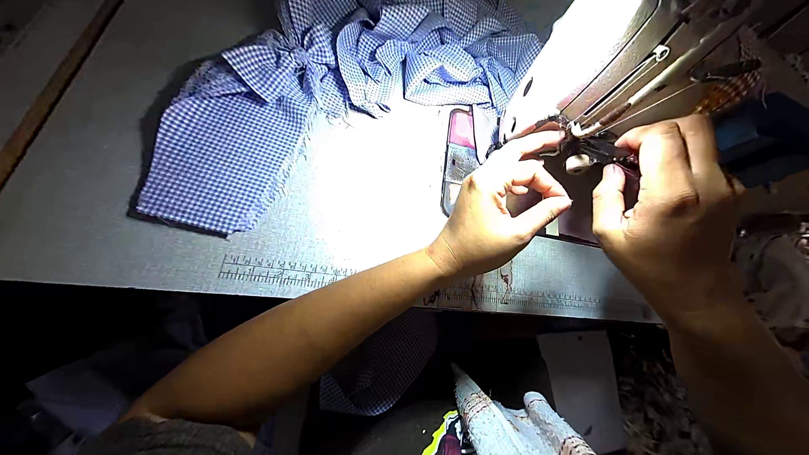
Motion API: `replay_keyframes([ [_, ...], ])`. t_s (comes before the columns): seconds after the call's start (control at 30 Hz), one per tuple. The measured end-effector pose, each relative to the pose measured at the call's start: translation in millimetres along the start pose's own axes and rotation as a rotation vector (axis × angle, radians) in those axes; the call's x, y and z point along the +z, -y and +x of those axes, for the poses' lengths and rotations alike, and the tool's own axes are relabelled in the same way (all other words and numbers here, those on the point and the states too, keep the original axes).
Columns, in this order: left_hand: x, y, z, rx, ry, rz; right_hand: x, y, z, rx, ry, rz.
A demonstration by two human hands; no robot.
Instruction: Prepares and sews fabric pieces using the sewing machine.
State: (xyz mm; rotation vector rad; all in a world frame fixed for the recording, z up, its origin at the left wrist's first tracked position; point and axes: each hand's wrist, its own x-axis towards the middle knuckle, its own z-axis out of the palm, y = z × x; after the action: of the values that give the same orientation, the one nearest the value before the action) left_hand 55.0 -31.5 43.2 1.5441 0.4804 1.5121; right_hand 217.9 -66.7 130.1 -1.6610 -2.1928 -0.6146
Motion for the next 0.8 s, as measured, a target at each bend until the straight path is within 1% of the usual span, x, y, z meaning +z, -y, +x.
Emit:
replay_keyframes([
  [0.13, 5, -1, 2, -0.032, -0.030, -0.119, -2, 4, -1, -0.011, -0.046, -0.123],
  [0.2, 6, 0, 3, -0.048, -0.036, -0.149, -4, 4, -2, -0.019, -0.019, -0.117],
  [0.27, 7, 2, 5, -0.048, -0.015, -0.160, -6, 1, -2, -0.031, 0.041, -0.065],
  [0.37, 5, 2, 8, -0.057, 0.032, -0.170, -8, -10, 0, -0.043, 0.073, 0.146],
  [0.43, 2, -2, 6, -0.086, 0.025, -0.146, -5, -16, 0, -0.021, -0.009, 0.331],
  [0.5, -2, -5, 0, -0.124, -0.008, -0.046, 6, -17, 1, 0.003, -0.147, 0.551],
  [0.57, -7, -5, -8, -0.146, -0.046, 0.050, 26, -9, 2, 0.055, -0.298, 0.685],
  [0.67, -11, -3, -16, -0.170, -0.111, 0.144, 54, 14, 2, 0.107, -0.488, 0.604],
  [0.73, -14, -1, -20, -0.186, -0.140, 0.177, 72, 25, 8, 0.102, -0.656, 0.511],
  [0.8, -18, 0, -24, -0.190, -0.155, 0.204, 82, 31, 11, 0.098, -0.756, 0.426],
])
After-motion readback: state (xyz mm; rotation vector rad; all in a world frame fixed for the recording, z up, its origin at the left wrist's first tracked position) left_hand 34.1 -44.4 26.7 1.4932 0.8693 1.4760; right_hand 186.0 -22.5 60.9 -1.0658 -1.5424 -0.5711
